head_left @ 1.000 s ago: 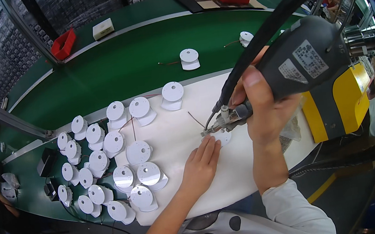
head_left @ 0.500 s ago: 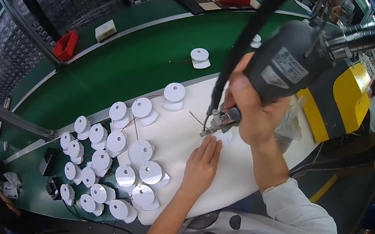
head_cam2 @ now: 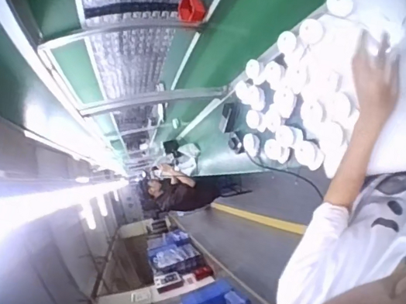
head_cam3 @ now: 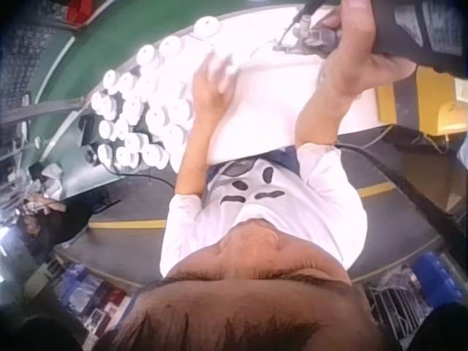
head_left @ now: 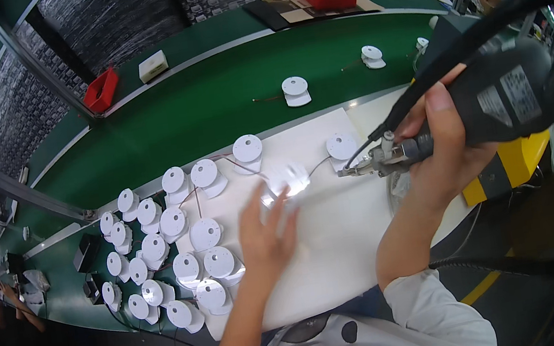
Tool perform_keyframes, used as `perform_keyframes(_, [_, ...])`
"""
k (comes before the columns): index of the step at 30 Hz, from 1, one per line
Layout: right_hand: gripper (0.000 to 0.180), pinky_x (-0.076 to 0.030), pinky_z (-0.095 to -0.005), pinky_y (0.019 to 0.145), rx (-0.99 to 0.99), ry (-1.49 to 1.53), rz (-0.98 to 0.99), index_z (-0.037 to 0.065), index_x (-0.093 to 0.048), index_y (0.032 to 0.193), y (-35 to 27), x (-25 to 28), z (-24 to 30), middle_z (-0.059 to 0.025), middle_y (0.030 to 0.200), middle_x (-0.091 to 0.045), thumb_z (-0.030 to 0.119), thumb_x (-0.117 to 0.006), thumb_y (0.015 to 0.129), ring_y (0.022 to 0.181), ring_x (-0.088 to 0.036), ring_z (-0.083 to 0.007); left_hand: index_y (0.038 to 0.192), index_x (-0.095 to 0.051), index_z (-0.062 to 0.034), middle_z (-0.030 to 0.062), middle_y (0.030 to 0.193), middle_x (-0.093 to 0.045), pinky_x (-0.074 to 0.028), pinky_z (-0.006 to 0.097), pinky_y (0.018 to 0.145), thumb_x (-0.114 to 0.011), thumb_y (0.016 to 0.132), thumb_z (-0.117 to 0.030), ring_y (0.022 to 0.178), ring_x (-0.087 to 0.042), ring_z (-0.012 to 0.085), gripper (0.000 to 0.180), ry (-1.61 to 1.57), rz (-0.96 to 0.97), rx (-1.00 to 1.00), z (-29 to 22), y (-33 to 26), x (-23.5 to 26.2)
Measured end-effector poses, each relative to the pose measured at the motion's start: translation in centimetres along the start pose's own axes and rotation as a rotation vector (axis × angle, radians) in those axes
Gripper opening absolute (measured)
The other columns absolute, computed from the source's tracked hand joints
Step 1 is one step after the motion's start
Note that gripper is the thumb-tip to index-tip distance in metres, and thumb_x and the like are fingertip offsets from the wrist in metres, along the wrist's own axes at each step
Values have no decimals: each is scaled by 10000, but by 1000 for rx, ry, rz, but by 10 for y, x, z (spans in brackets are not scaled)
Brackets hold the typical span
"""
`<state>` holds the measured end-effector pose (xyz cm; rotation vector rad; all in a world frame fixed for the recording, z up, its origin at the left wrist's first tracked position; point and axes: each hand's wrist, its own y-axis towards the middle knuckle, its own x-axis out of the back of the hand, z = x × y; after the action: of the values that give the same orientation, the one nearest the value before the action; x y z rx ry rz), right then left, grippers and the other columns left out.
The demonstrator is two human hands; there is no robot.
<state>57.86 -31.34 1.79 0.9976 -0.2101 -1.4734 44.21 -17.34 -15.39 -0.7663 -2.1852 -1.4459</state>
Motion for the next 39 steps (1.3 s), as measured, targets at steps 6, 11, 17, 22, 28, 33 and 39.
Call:
perform_keyframes(6, [158,-455,-231,476,49,-152,115,-29,-665,954,7,8,-8,-48,644,-602,85,-676,846,483,-544,-94,1178,-700,-108,228,1132,-657,-496,458,903,-779,781,-160,1054,-616,402,409,176,-71,11,83,134,-78])
perform_keyframes(11, [162,-461,-225,483,96,-149,114,-26,-665,961,8,7,-7,-43,665,-615,83,-685,842,485,-549,-88,1202,-690,-115,220,1114,-675,-488,484,925,-794,773,-243,1112,-590,419,460,348,185,193,160,172,-123])
perform_keyframes(17, [171,-463,-224,481,117,-220,99,-29,-660,959,12,15,-9,-45,681,-620,81,-691,833,491,-555,-88,1288,-609,-51,315,1324,-531,-468,512,970,-787,761,-375,1230,-513,449,644,598,26,18,92,149,-114])
perform_keyframes(22, [190,-459,-227,478,155,-246,101,-50,-649,970,10,13,-9,-46,659,-603,76,-667,830,492,-548,-94,1249,-589,25,221,1336,-540,-451,441,956,-784,755,-285,1205,-525,358,615,-132,391,-156,6,81,-101])
perform_keyframes(28, [139,-457,-198,514,23,-59,63,-30,-662,949,3,8,-4,-61,777,-675,-12,-714,822,537,-595,-76,1200,-618,28,183,1303,-558,-450,382,900,-666,838,-138,1174,-531,306,402,-157,444,-273,-21,45,-106])
perform_keyframes(33, [166,-465,-201,499,5,-16,89,-34,-650,974,0,2,-2,-60,761,-670,-10,-712,822,538,-596,-81,1208,-597,47,167,1305,-552,-448,369,919,-580,872,-90,1206,-521,272,364,74,295,-412,-14,10,-100])
perform_keyframes(39, [136,-462,-210,548,-58,-10,160,-30,-670,954,-13,-7,-9,-60,807,-683,-8,-713,827,572,-596,-79,1169,-644,-18,137,1263,-604,-477,405,900,-703,840,-171,1166,-574,279,367,21,280,-248,-9,-22,-57])
